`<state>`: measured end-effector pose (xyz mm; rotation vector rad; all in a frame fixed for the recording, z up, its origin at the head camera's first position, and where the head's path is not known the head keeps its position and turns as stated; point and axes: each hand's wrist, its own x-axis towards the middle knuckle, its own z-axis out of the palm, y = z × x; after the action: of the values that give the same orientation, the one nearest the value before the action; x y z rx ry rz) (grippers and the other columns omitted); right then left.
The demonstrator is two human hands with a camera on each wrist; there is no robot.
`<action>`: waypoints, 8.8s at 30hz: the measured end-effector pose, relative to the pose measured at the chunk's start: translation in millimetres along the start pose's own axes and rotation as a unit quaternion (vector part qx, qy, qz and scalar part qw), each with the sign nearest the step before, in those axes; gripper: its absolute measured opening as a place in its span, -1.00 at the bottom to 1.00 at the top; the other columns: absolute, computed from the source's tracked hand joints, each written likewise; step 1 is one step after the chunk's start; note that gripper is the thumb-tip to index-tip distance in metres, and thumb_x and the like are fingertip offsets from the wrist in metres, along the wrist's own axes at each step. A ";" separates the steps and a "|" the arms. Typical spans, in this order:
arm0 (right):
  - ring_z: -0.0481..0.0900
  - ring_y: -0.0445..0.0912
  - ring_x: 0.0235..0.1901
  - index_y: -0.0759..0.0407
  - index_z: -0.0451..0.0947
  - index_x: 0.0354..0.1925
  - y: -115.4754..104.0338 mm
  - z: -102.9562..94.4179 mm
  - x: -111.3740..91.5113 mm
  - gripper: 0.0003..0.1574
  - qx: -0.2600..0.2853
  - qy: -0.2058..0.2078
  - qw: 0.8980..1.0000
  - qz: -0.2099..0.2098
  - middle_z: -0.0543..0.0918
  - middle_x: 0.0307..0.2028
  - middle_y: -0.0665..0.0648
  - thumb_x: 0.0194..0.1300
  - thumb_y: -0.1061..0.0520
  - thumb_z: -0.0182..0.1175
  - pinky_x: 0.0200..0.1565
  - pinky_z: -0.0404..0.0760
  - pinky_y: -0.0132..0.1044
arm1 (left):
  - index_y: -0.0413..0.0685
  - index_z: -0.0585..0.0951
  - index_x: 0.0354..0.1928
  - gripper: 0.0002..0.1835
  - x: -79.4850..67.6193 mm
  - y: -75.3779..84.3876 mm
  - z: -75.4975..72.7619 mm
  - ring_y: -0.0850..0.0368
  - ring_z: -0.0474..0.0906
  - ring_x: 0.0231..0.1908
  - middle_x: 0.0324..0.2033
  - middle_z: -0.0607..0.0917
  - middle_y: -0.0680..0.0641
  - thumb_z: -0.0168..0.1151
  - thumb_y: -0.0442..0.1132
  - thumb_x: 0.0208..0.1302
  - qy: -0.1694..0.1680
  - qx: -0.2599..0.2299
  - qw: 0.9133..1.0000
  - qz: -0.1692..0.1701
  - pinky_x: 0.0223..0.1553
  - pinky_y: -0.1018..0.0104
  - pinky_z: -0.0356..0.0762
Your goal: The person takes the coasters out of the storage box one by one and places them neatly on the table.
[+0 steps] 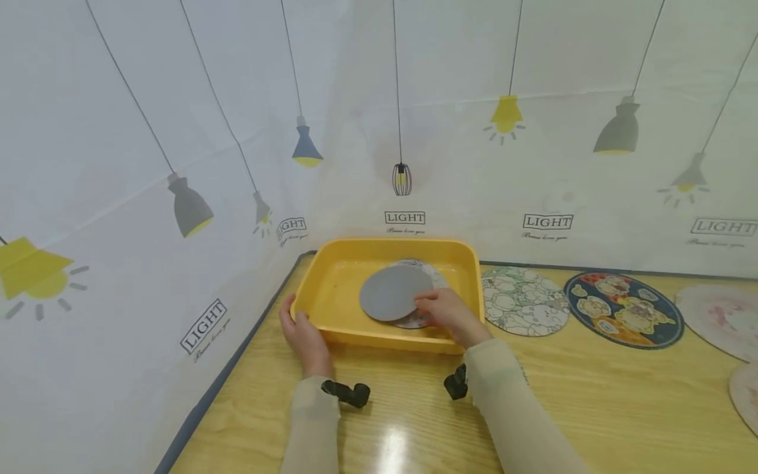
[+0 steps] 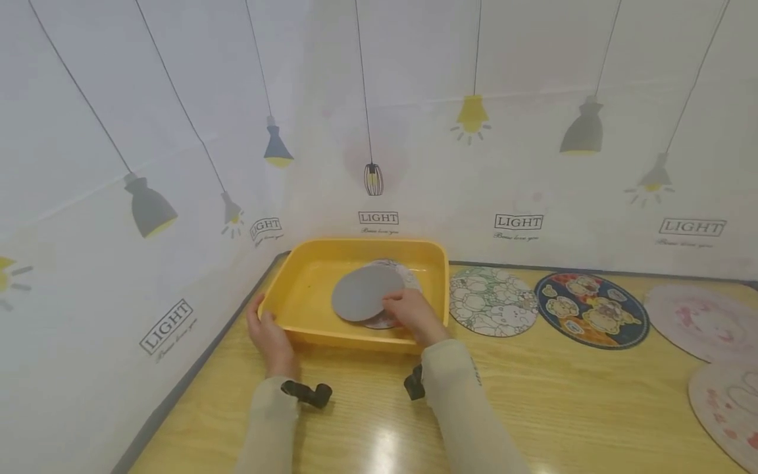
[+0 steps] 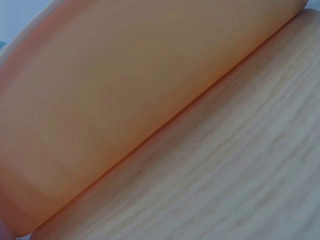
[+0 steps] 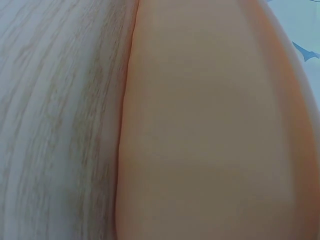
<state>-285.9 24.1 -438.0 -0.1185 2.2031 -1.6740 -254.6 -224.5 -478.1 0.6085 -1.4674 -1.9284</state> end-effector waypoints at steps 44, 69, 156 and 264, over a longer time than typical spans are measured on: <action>0.51 -0.01 -0.25 0.20 0.60 -0.21 -1.7 -1.5 -4.7 -0.76 -0.007 0.056 0.998 -0.021 0.60 -0.25 0.13 0.22 0.08 0.17 -0.12 0.51 -0.09 | 0.06 0.37 0.18 -0.51 -1.6 1.4 1.4 0.00 0.38 0.08 0.15 0.40 0.01 -0.26 -0.35 0.20 0.000 -0.007 1.000 0.001 0.09 0.18 0.33; 0.44 0.07 0.04 0.27 0.33 0.22 0.3 -2.5 -2.1 -0.48 -0.010 -0.004 1.000 -0.008 0.37 0.21 0.25 0.34 0.11 -0.01 -0.06 0.54 -0.09 | 0.03 0.34 0.21 -0.50 0.3 -0.7 2.5 0.02 0.39 0.09 0.15 0.40 0.00 -0.27 -0.35 0.21 -0.005 -0.017 1.000 0.006 0.12 0.15 0.32; 0.54 0.04 -0.18 0.10 0.35 0.24 -2.6 -1.0 -6.1 -0.42 -0.016 0.086 0.994 -0.066 0.27 0.29 0.21 0.24 0.30 -0.12 -0.28 0.59 -0.08 | 0.13 0.32 0.22 -0.52 -3.2 2.0 -0.6 0.06 0.39 0.11 0.19 0.37 0.06 -0.27 -0.28 0.26 -0.012 0.022 1.000 -0.009 0.08 0.18 0.36; 0.51 -0.31 -0.07 0.19 0.30 0.27 48.8 -79.2 -97.2 -0.44 0.186 0.142 0.962 -0.140 0.08 0.37 0.24 0.32 0.29 -0.24 -0.24 0.60 -0.37 | 0.09 0.35 0.19 -0.52 -4.0 2.8 0.3 0.05 0.39 0.08 0.17 0.38 0.06 -0.27 -0.32 0.23 -0.005 0.016 1.000 0.007 0.09 0.19 0.33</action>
<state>-215.1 138.3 -442.9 -0.0987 2.0922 -2.3655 -251.4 -221.9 -475.4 0.6031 -1.5071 -1.9039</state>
